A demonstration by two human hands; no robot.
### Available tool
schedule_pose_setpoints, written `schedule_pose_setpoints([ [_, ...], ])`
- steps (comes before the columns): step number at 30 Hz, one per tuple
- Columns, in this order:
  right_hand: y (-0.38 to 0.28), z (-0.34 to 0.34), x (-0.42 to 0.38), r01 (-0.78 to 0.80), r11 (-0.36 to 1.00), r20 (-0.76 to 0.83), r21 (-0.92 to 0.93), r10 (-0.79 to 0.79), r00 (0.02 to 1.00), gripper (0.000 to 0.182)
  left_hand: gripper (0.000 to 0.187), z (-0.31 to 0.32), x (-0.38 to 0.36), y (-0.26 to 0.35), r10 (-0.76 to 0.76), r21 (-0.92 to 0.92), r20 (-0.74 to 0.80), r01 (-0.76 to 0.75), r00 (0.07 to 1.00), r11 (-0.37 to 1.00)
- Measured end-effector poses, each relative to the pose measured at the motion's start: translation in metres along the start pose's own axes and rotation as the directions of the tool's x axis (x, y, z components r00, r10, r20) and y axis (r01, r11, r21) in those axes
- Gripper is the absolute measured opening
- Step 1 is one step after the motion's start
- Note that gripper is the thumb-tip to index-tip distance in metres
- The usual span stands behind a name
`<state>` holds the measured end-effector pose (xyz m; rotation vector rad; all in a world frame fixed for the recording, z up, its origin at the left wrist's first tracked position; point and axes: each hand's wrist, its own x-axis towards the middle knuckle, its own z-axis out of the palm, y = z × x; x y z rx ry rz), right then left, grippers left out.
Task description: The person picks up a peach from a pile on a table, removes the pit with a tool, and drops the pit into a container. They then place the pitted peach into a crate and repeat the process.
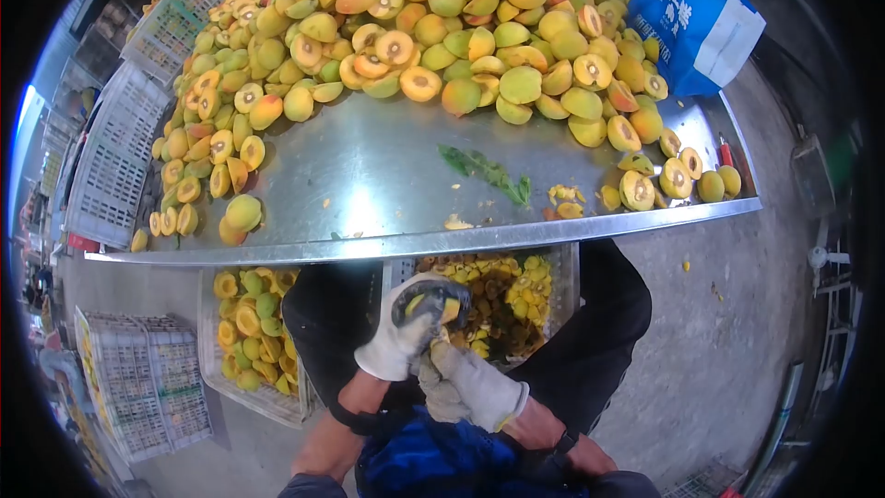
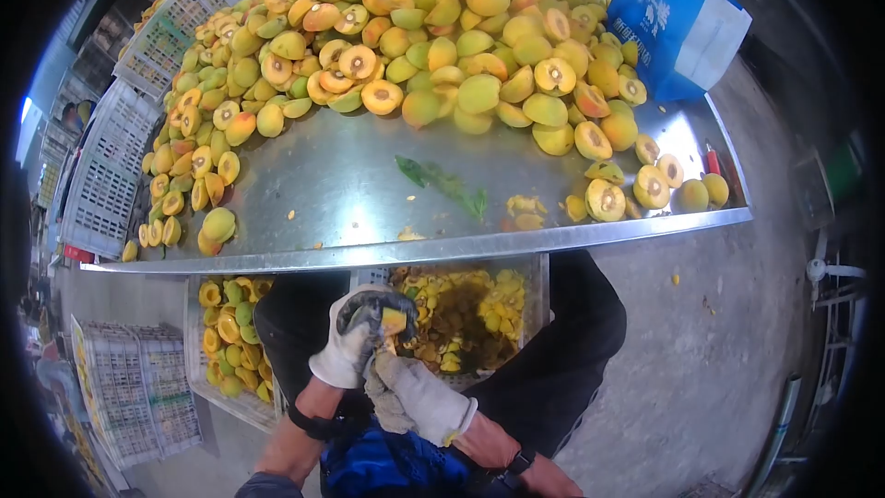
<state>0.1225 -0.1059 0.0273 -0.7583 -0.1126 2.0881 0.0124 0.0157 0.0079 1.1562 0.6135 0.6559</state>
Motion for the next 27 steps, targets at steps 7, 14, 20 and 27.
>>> schedule_pose_setpoints([
  [7, 0.007, -0.005, 0.002, -0.027, 0.959, 0.087, 0.282, 0.003, 0.996, 0.045, 0.042, -0.007, 0.004, -0.009, -0.098, 0.022, 0.061, 0.096, 0.993, 0.995],
  [14, -0.002, -0.007, -0.001, -0.043, 0.998, -0.027, 0.038, 0.044, 0.999, 0.046, 0.047, -0.025, 0.011, -0.034, -0.163, -0.085, 0.154, 0.177, 0.975, 0.980],
  [20, 0.006, -0.007, -0.003, -0.075, 0.933, 0.127, 0.351, 0.031, 0.991, 0.045, 0.045, 0.007, 0.005, -0.011, -0.090, 0.018, -0.026, 0.091, 0.996, 0.996],
  [27, 0.004, -0.008, -0.007, -0.036, 0.988, 0.057, 0.149, 0.028, 0.998, 0.044, 0.052, -0.013, 0.010, -0.029, -0.194, -0.232, 0.215, 0.243, 0.957, 0.942],
])
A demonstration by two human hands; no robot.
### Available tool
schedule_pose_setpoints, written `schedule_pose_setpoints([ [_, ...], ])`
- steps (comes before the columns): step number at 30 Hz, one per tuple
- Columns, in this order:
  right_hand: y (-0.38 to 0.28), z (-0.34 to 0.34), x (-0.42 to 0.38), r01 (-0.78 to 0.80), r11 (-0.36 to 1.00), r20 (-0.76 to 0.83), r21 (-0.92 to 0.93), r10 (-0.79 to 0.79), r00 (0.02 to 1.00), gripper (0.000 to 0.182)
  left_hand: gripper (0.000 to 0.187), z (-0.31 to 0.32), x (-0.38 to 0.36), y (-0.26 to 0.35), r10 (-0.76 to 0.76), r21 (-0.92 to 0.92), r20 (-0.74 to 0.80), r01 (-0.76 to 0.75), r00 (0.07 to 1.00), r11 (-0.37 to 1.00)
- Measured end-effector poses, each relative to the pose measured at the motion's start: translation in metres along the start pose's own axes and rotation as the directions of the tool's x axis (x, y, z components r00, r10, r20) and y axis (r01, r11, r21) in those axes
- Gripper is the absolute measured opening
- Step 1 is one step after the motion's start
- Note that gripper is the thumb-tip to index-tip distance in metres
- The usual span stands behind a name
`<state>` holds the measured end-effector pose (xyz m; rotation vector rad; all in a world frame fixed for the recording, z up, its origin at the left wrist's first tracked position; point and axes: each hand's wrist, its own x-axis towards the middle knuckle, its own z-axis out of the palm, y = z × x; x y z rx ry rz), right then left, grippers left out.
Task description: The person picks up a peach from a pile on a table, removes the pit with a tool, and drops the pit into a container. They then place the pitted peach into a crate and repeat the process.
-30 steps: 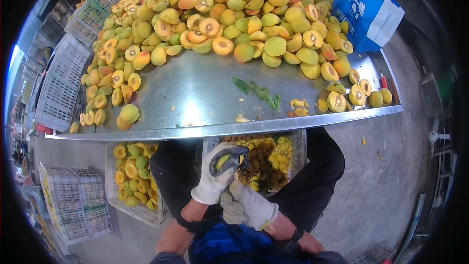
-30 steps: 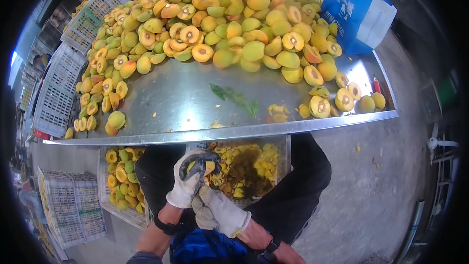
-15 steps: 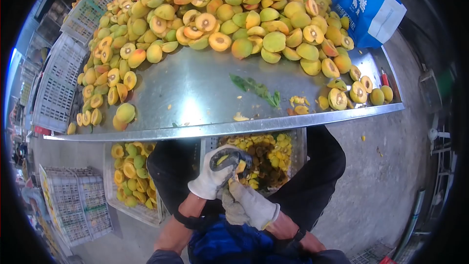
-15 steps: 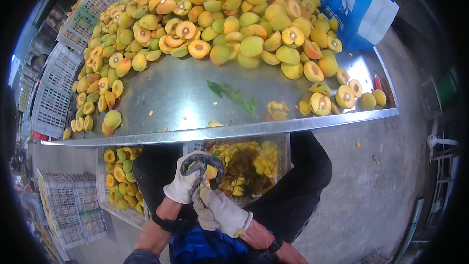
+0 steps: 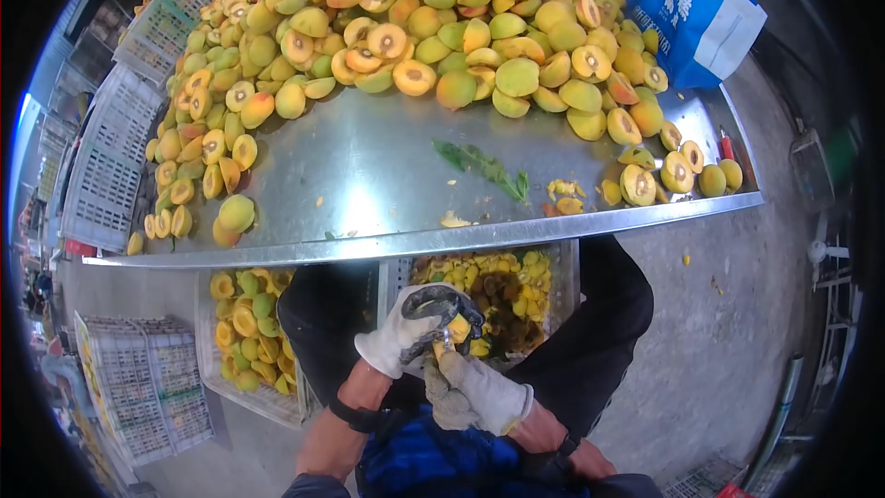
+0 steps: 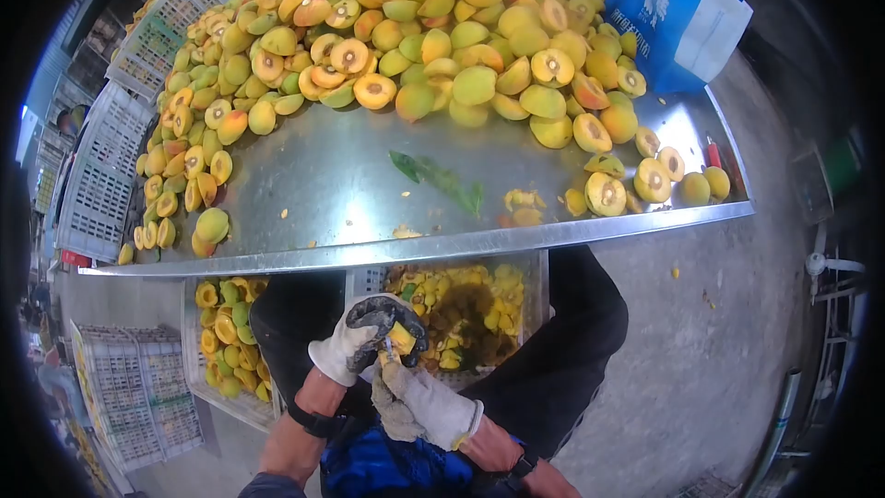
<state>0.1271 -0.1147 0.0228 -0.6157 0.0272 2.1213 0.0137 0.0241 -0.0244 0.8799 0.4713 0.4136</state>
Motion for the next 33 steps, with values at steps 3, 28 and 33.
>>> schedule_pose_setpoints([
  [3, 0.002, -0.001, 0.004, 0.006, 0.984, 0.128, 0.180, -0.030, 0.991, 0.043, 0.052, 0.016, 0.000, 0.006, 0.014, 0.089, -0.098, -0.006, 0.995, 0.996],
  [28, -0.003, -0.006, 0.007, 0.032, 0.791, -0.217, -0.611, -0.206, 0.954, 0.039, 0.043, -0.016, 0.000, -0.007, 0.002, 0.004, 0.009, -0.002, 1.000, 1.000],
  [33, 0.008, -0.009, 0.007, 0.085, 0.996, -0.101, -0.001, -0.085, 0.991, 0.037, 0.041, 0.016, 0.000, 0.001, 0.149, 0.307, -0.133, -0.102, 0.980, 0.946],
])
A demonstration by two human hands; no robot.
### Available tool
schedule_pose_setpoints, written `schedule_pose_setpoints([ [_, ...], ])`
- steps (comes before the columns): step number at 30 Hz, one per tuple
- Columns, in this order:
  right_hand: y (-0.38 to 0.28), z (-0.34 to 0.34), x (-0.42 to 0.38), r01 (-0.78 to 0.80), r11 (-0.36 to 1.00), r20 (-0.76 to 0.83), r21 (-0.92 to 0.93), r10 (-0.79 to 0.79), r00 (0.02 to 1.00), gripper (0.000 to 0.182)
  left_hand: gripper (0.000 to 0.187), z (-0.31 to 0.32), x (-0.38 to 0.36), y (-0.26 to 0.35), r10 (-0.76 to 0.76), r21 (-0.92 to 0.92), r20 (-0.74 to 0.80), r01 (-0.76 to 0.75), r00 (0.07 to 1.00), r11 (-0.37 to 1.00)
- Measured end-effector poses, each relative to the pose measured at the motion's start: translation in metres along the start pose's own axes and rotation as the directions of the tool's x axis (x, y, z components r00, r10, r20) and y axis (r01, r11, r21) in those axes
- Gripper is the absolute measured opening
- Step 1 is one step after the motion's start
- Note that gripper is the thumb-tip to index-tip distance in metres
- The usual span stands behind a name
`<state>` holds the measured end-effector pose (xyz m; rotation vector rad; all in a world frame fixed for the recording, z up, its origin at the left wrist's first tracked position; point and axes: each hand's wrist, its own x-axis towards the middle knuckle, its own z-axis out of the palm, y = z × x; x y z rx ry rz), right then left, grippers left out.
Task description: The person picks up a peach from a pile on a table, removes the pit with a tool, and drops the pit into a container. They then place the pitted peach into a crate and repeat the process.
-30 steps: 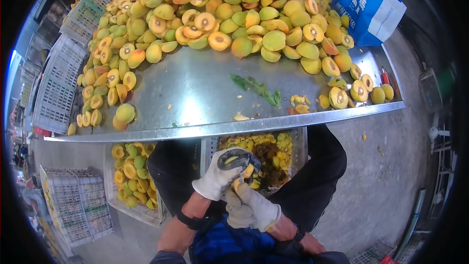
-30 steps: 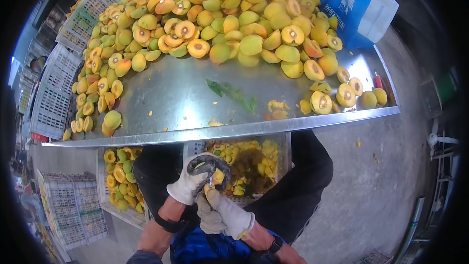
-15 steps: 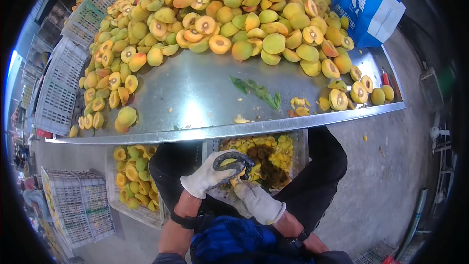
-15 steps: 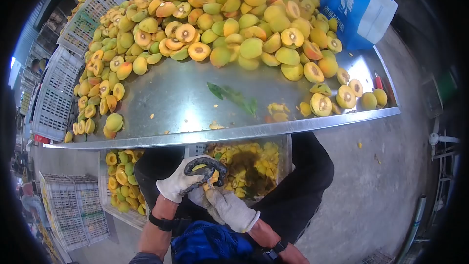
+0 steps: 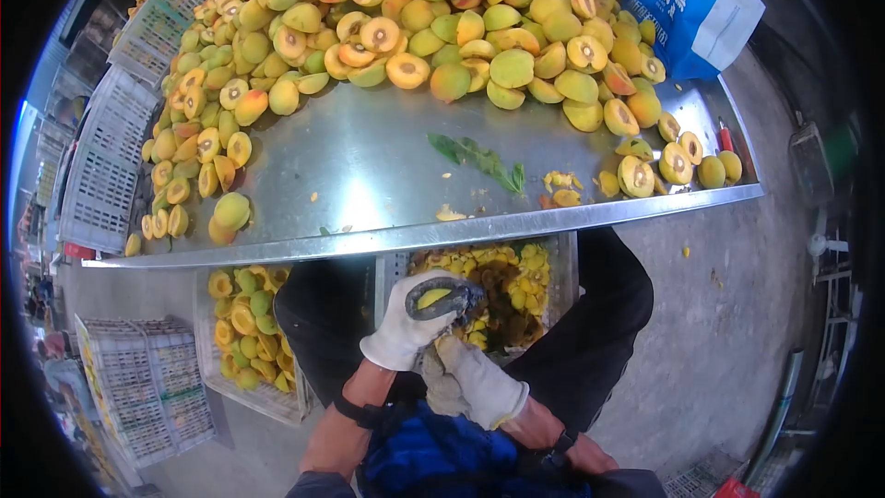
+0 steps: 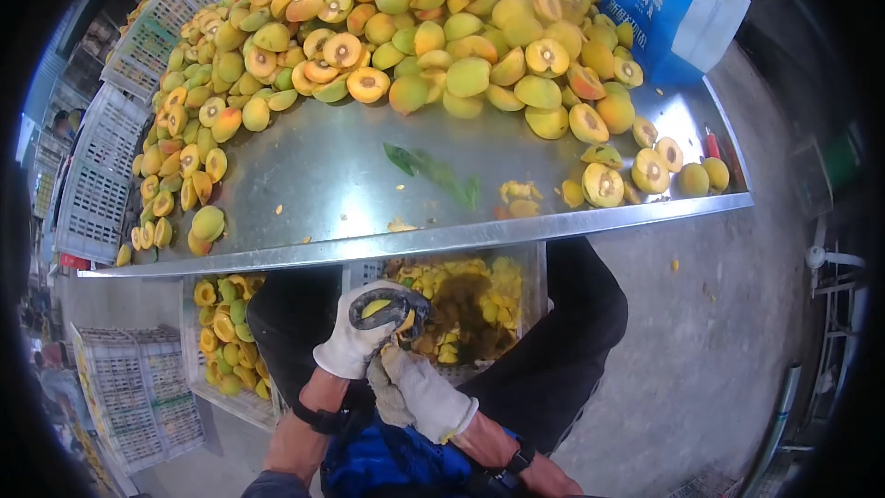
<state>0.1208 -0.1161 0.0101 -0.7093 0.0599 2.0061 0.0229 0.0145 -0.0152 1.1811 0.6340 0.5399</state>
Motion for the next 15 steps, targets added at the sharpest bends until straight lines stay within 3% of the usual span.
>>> schedule_pose_setpoints([
  [1, -0.003, 0.001, 0.002, 0.008, 0.998, 0.053, 0.065, -0.012, 0.999, 0.036, 0.040, -0.001, 0.004, 0.006, 0.058, 0.081, 0.013, -0.059, 0.998, 0.995],
  [3, -0.012, 0.006, 0.001, 0.037, 0.992, -0.027, -0.123, -0.041, 0.999, 0.036, 0.041, -0.002, 0.008, 0.009, 0.147, 0.141, 0.045, -0.152, 0.988, 0.978],
  [6, -0.022, 0.002, 0.000, 0.037, 0.864, -0.082, -0.502, -0.091, 0.992, 0.037, 0.043, -0.013, 0.006, -0.014, -0.086, -0.246, 0.033, 0.092, 0.996, 0.965],
  [7, -0.022, -0.002, 0.001, 0.028, 0.777, -0.089, -0.629, -0.108, 0.990, 0.037, 0.047, -0.011, 0.003, -0.018, -0.086, -0.337, 0.039, 0.094, 0.996, 0.937],
  [9, 0.006, -0.036, 0.015, 0.287, 0.464, 0.100, -0.838, -0.387, 0.917, 0.033, 0.047, -0.004, -0.002, -0.025, -0.110, -0.418, -0.015, 0.094, 0.994, 0.904],
  [10, 0.011, -0.040, 0.018, 0.331, 0.291, 0.170, -0.898, -0.465, 0.869, 0.027, 0.047, -0.001, -0.002, -0.028, -0.117, -0.453, -0.038, 0.087, 0.992, 0.887],
  [11, 0.015, -0.044, 0.022, 0.344, 0.106, 0.237, -0.933, -0.536, 0.810, 0.023, 0.039, -0.003, -0.003, -0.043, -0.142, -0.468, -0.114, 0.073, 0.983, 0.881],
  [13, 0.018, -0.036, 0.020, 0.201, -0.177, 0.268, -0.963, -0.621, 0.737, 0.028, 0.032, 0.006, -0.003, -0.035, -0.109, -0.368, -0.213, 0.024, 0.971, 0.929],
  [15, 0.014, -0.037, 0.019, 0.151, -0.325, 0.326, -0.934, -0.594, 0.736, 0.030, 0.021, 0.015, 0.002, -0.031, -0.034, -0.283, -0.288, -0.051, 0.957, 0.958],
])
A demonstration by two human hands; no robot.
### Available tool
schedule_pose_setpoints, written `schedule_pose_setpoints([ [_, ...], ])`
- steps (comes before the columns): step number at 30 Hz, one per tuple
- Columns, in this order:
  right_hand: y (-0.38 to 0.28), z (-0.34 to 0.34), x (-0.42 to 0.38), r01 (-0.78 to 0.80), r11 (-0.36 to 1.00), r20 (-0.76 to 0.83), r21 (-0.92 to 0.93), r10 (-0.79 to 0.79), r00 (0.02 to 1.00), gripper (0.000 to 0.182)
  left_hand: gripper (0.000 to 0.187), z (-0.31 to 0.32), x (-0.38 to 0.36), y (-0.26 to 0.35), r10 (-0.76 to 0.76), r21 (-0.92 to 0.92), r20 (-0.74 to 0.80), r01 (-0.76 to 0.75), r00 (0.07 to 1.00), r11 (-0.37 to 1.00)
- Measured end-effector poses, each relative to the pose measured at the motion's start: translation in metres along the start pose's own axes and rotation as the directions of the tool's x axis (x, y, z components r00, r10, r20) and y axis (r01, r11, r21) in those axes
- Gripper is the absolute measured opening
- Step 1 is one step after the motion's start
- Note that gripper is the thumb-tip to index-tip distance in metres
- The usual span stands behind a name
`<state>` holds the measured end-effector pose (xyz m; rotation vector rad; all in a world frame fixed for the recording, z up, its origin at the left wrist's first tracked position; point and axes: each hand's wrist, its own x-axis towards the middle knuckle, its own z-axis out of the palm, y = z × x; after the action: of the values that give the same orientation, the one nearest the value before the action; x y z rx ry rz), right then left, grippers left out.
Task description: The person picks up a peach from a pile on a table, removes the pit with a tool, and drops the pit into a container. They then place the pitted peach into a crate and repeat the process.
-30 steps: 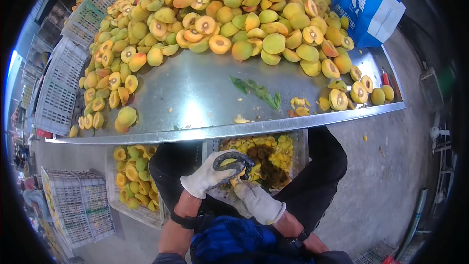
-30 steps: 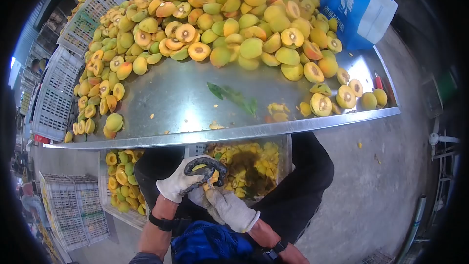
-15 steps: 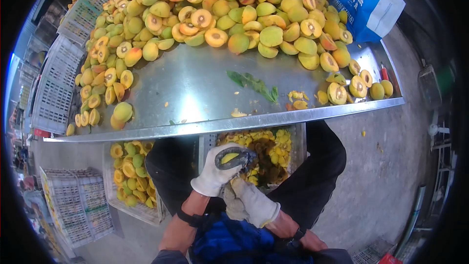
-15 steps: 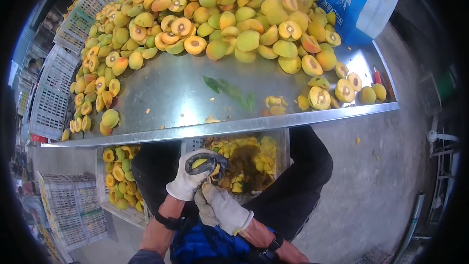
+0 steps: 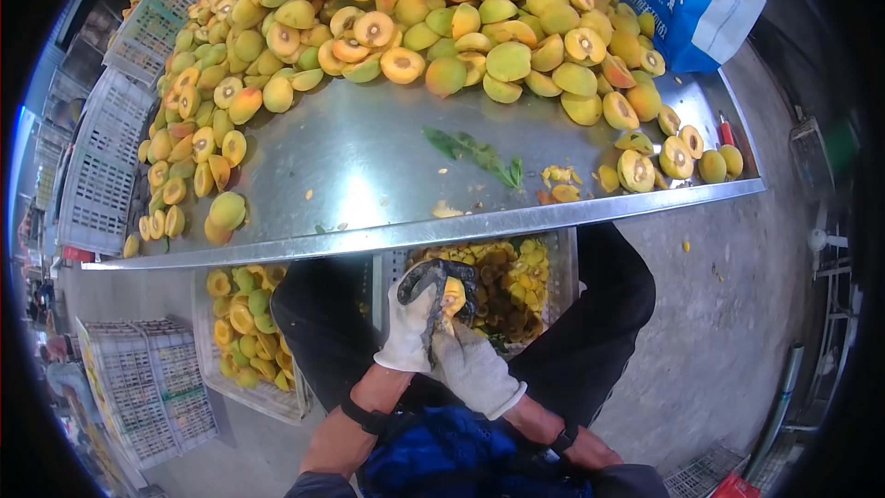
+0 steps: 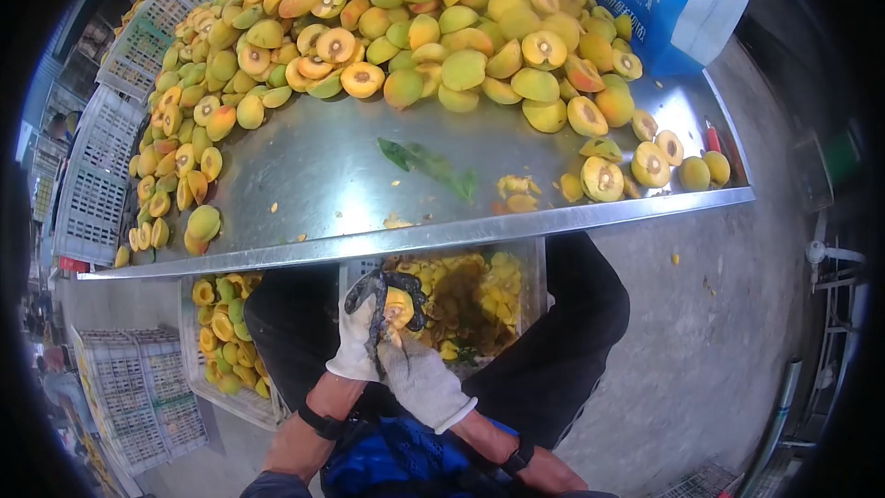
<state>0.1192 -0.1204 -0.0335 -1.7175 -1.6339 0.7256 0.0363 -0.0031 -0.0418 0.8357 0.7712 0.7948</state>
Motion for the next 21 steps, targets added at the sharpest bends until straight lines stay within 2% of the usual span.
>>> schedule_pose_setpoints([
  [1, 0.000, -0.001, 0.001, 0.033, 0.997, 0.011, -0.072, -0.032, 0.999, 0.031, 0.021, 0.000, -0.002, 0.000, -0.026, -0.024, -0.072, 0.024, 0.997, 0.999],
  [3, -0.002, -0.007, 0.010, 0.033, 0.997, 0.014, -0.071, -0.032, 0.999, 0.033, 0.020, 0.000, -0.003, -0.001, -0.073, -0.076, -0.207, 0.058, 0.976, 0.995],
  [4, -0.003, -0.008, 0.007, 0.021, 0.998, 0.022, -0.067, -0.019, 1.000, 0.034, 0.021, -0.007, 0.001, -0.007, -0.076, -0.064, -0.182, 0.066, 0.980, 0.996],
  [6, 0.000, -0.005, 0.004, -0.095, 0.987, 0.059, 0.132, 0.088, 0.994, 0.030, 0.023, -0.011, 0.000, -0.009, -0.133, -0.103, -0.168, 0.117, 0.977, 0.988],
  [7, 0.002, -0.007, 0.004, -0.220, 0.889, 0.186, 0.402, 0.156, 0.970, 0.027, 0.024, -0.014, -0.001, -0.010, -0.158, -0.121, -0.161, 0.139, 0.974, 0.983],
  [8, 0.004, -0.009, 0.005, -0.370, 0.704, 0.308, 0.606, 0.221, 0.925, 0.027, 0.028, -0.028, 0.003, -0.020, -0.217, -0.170, -0.080, 0.201, 0.973, 0.965],
  [9, 0.005, -0.019, 0.008, -0.563, 0.269, 0.533, 0.781, 0.182, 0.826, 0.029, 0.031, -0.027, 0.002, -0.019, -0.257, -0.210, -0.060, 0.239, 0.965, 0.948],
  [10, 0.007, -0.025, 0.009, -0.675, -0.218, 0.696, 0.705, 0.027, 0.718, 0.034, 0.034, -0.026, 0.002, -0.017, -0.295, -0.249, -0.038, 0.277, 0.955, 0.928],
  [11, 0.009, -0.026, 0.007, -0.656, -0.292, 0.682, 0.696, -0.017, 0.731, 0.033, 0.037, -0.024, 0.001, -0.018, -0.333, -0.288, -0.013, 0.316, 0.943, 0.904],
  [12, 0.010, -0.025, 0.003, -0.636, -0.365, 0.665, 0.680, -0.059, 0.745, 0.032, 0.053, -0.020, 0.000, -0.021, -0.314, -0.324, -0.001, 0.297, 0.949, 0.898],
  [13, 0.009, -0.024, 0.002, -0.617, -0.433, 0.644, 0.657, -0.104, 0.758, 0.030, 0.057, -0.027, 0.000, -0.024, -0.322, -0.443, 0.154, 0.357, 0.934, 0.823],
  [14, 0.004, -0.022, 0.000, -0.575, -0.173, 0.591, 0.800, 0.052, 0.805, 0.032, 0.061, -0.040, 0.002, -0.032, -0.298, -0.541, 0.304, 0.422, 0.905, 0.728],
  [15, -0.008, -0.021, -0.001, -0.511, 0.114, 0.488, 0.852, 0.179, 0.854, 0.033, 0.065, -0.039, 0.003, -0.025, -0.249, -0.613, 0.442, 0.493, 0.862, 0.618],
  [16, -0.015, -0.020, -0.001, -0.424, 0.399, 0.341, 0.813, 0.264, 0.902, 0.035, 0.072, -0.021, -0.001, -0.020, -0.432, -0.509, -0.092, 0.331, 0.897, 0.795],
  [18, -0.011, -0.017, -0.005, -0.450, 0.381, 0.349, 0.808, 0.306, 0.886, 0.036, 0.067, -0.031, -0.004, -0.018, -0.316, -0.630, 0.125, 0.322, 0.940, 0.707],
  [19, -0.015, -0.032, -0.001, -0.512, 0.239, 0.447, 0.825, 0.280, 0.850, 0.037, 0.064, -0.037, -0.004, -0.017, -0.237, -0.679, 0.224, 0.326, 0.945, 0.658],
  [20, -0.019, -0.047, 0.004, -0.575, 0.098, 0.539, 0.812, 0.251, 0.804, 0.038, 0.061, -0.041, -0.002, -0.015, -0.184, -0.644, 0.220, 0.284, 0.958, 0.710],
  [21, -0.021, -0.059, 0.008, -0.611, -0.204, 0.642, 0.765, 0.171, 0.747, 0.040, 0.061, -0.037, -0.006, 0.000, -0.206, -0.641, 0.139, 0.247, 0.969, 0.727],
])
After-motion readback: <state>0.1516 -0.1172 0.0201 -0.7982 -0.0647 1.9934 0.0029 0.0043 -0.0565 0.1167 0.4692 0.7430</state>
